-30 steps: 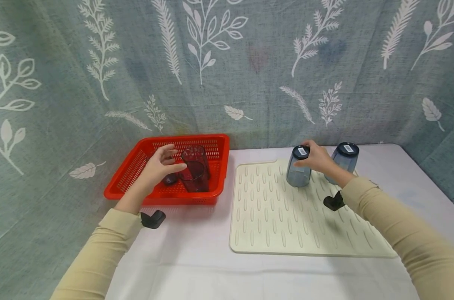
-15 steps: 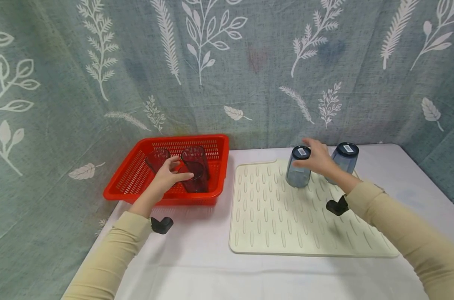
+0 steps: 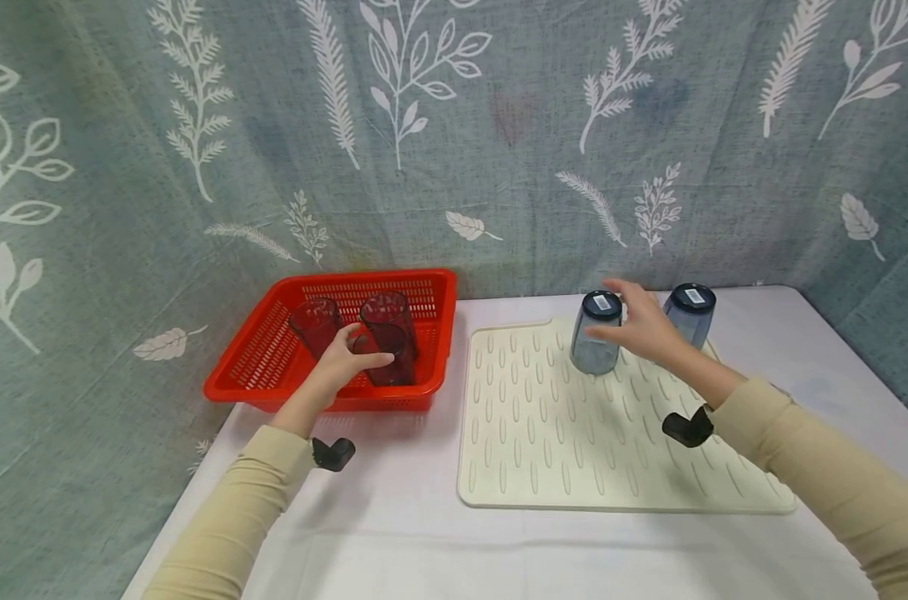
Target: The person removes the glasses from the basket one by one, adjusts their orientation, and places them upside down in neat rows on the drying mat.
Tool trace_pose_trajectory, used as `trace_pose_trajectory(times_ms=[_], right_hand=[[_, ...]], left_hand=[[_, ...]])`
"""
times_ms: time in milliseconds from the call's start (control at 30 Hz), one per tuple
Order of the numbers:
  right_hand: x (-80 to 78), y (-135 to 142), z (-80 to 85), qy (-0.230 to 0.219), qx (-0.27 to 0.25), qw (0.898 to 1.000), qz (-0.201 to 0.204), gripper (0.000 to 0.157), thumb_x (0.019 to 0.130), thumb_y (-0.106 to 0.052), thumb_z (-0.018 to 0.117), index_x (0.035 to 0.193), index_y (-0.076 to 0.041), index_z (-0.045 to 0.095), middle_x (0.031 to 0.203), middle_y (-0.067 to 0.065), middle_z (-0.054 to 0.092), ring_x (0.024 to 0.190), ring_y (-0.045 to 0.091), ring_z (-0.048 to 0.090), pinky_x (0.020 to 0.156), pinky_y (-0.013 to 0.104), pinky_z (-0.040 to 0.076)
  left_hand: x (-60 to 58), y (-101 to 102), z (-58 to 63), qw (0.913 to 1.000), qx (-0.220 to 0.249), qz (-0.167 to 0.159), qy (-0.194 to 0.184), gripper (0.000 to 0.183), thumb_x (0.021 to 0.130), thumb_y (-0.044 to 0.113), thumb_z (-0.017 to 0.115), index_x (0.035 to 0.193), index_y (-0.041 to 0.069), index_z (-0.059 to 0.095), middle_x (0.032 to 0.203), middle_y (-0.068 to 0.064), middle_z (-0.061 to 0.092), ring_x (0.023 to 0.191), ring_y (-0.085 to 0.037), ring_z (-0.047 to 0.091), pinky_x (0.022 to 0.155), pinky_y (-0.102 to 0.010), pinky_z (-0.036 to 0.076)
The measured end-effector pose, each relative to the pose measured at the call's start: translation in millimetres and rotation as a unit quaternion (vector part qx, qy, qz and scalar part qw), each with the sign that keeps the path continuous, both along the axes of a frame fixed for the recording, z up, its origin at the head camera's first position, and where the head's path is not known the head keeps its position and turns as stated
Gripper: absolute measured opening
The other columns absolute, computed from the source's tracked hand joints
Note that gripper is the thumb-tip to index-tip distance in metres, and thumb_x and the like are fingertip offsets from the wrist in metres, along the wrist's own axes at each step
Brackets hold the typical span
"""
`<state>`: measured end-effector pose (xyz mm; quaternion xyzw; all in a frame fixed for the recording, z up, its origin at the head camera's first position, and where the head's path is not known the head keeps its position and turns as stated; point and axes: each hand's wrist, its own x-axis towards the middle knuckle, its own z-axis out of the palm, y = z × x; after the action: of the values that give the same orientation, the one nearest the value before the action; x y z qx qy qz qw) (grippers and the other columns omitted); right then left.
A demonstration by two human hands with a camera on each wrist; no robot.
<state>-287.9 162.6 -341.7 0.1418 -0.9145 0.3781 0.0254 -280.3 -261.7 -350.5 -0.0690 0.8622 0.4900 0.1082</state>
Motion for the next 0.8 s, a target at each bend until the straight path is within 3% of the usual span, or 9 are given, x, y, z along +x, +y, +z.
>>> trace_pose_trajectory(times_ms=[167, 333, 600, 800], right_hand=[[8.3, 1, 1.1, 0.009, -0.009, 1.0, 0.011, 0.077, 0.081, -0.026, 0.07, 0.14, 0.002, 0.028, 0.14, 0.025, 0.031, 0.122, 0.042, 0.032, 0.096, 0.054, 0.035], [16.5, 4, -0.7, 0.013, -0.02, 1.0, 0.017, 0.076, 0.081, -0.025, 0.07, 0.138, 0.004, 0.029, 0.138, 0.027, 0.032, 0.121, 0.043, 0.034, 0.097, 0.054, 0.034], [29.3, 8, -7.3, 0.017, -0.034, 0.999, 0.023, 0.075, 0.081, -0.022, 0.07, 0.138, 0.006, 0.029, 0.137, 0.027, 0.034, 0.122, 0.043, 0.034, 0.096, 0.054, 0.035], [39.8, 9, -11.8, 0.008, -0.037, 0.999, 0.026, 0.076, 0.081, -0.024, 0.07, 0.137, 0.006, 0.029, 0.135, 0.027, 0.036, 0.12, 0.043, 0.037, 0.096, 0.053, 0.036]], left_hand=[[0.5, 0, -1.7, 1.0, -0.003, -0.007, -0.002, 0.097, 0.08, 0.033, 0.069, 0.147, 0.011, 0.003, 0.149, -0.019, 0.018, 0.13, -0.037, 0.029, 0.105, -0.052, 0.029], [0.8, 2, -2.2, 0.9999, -0.007, -0.008, -0.005, 0.098, 0.078, 0.034, 0.071, 0.147, 0.01, 0.005, 0.146, -0.02, 0.024, 0.128, -0.037, 0.031, 0.104, -0.053, 0.03], [-2.5, 4, -2.5, 0.9991, -0.042, -0.006, -0.007, 0.099, 0.076, 0.031, 0.074, 0.147, 0.01, 0.007, 0.147, -0.021, 0.02, 0.13, -0.038, 0.026, 0.103, -0.056, 0.029], [-2.6, 6, -4.1, 0.9988, -0.047, 0.009, 0.01, 0.096, 0.076, 0.027, 0.075, 0.145, 0.006, 0.012, 0.144, -0.022, 0.026, 0.124, -0.036, 0.033, 0.101, -0.051, 0.035]])
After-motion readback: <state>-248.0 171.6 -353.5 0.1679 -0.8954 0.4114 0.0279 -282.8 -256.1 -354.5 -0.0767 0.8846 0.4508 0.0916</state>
